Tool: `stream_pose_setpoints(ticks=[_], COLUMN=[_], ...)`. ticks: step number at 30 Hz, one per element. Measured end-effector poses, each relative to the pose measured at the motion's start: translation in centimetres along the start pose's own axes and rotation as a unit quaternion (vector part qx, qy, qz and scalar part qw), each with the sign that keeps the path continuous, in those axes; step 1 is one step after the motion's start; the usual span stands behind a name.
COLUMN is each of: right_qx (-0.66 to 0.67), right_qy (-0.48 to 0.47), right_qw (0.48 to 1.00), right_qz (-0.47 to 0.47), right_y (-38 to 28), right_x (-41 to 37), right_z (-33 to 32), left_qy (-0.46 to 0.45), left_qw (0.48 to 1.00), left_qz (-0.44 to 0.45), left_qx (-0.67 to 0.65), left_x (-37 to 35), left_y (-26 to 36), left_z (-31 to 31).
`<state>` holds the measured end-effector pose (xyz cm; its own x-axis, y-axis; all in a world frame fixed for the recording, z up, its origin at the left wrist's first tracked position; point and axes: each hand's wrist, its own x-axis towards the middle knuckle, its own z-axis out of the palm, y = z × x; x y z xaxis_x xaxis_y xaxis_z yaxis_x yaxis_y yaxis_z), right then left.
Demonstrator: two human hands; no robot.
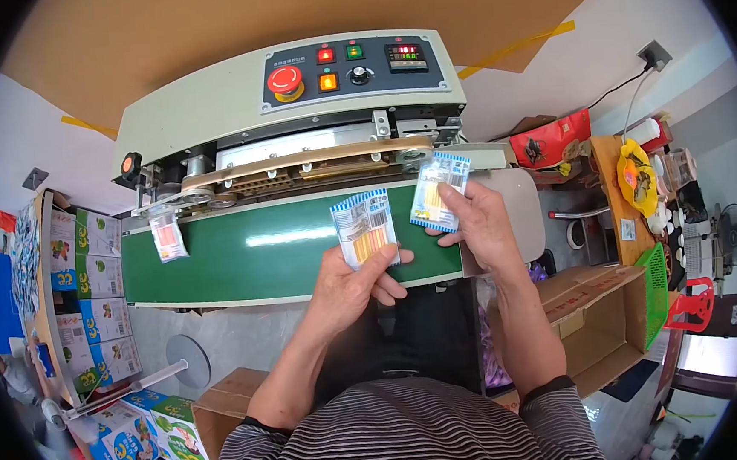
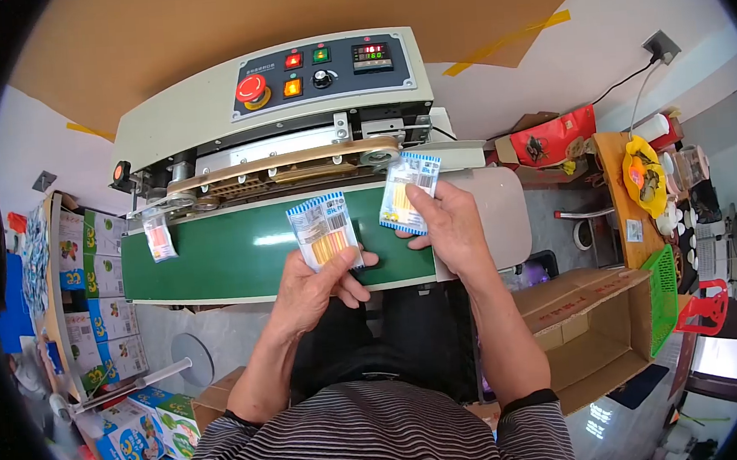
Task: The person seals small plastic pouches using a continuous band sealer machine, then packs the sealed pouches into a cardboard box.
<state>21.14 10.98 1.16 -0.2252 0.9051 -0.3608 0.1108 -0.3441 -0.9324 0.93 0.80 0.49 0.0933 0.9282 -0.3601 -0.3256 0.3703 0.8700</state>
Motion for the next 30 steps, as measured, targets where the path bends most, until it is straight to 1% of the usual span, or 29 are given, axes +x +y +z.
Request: stream_pose_setpoints(ticks=[2, 6, 9, 10, 11, 13, 14, 17, 18, 21, 25, 30], right_qx=[0.002, -0.044, -0.008, -0.010, 0.009, 0.049, 0.049, -0.030, -0.029, 0.069, 0.030, 0.019], right_qy=[-0.003, -0.007, 0.061, 0.060, -0.016, -0.160, -0.156, -0.113, -0.113, 0.013, 0.008, -0.010], right_qw=[1.000, 0.999, 0.991, 0.991, 0.996, 0.986, 0.986, 0.988, 0.988, 0.998, 0.999, 0.999], right_qz=[0.002, -0.004, -0.118, -0.119, -0.087, -0.022, -0.024, -0.105, -0.106, -0.002, 0.015, 0.032], right_y=[0.0, 0.2, 0.4, 0.5, 0.7, 1.1, 1.5, 2.3, 2.2, 0.3, 0.4, 0.0], right_x=[0.3, 0.6, -1.7, -2.5, -3.4, -5.0, -5.4, -5.6, -5.5, -4.3, -2.1, -0.4], right_z=[0.6, 1.4, 1.8, 1.7, 1.3, 0.6, 0.5, 0.8, 0.5, -0.8, -1.5, -0.4], left_qy=[-0.002, -0.024, -0.065, -0.064, -0.082, -0.121, -0.126, -0.165, -0.164, -0.146, -0.165, -0.189], left_qw=[1.000, 0.999, 0.997, 0.997, 0.995, 0.991, 0.991, 0.983, 0.983, 0.983, 0.979, 0.975], left_qz=[0.004, -0.013, -0.041, -0.039, -0.042, -0.051, -0.051, -0.077, -0.077, -0.115, -0.118, -0.115], left_qx=[-0.005, -0.022, -0.028, -0.029, -0.027, -0.022, -0.020, 0.008, 0.009, -0.005, -0.002, -0.007], left_x=[0.1, -0.1, -0.5, -0.4, -0.4, -0.1, 0.0, 0.4, 0.3, -0.2, -0.5, -0.7], left_y=[-0.1, 0.1, 0.7, 0.6, 0.5, 0.2, -0.1, -0.7, -0.7, -0.6, -1.4, -1.9], left_z=[-0.1, -0.1, 0.5, 0.6, 0.8, 1.5, 1.9, 2.7, 2.7, 2.7, 1.7, 1.3])
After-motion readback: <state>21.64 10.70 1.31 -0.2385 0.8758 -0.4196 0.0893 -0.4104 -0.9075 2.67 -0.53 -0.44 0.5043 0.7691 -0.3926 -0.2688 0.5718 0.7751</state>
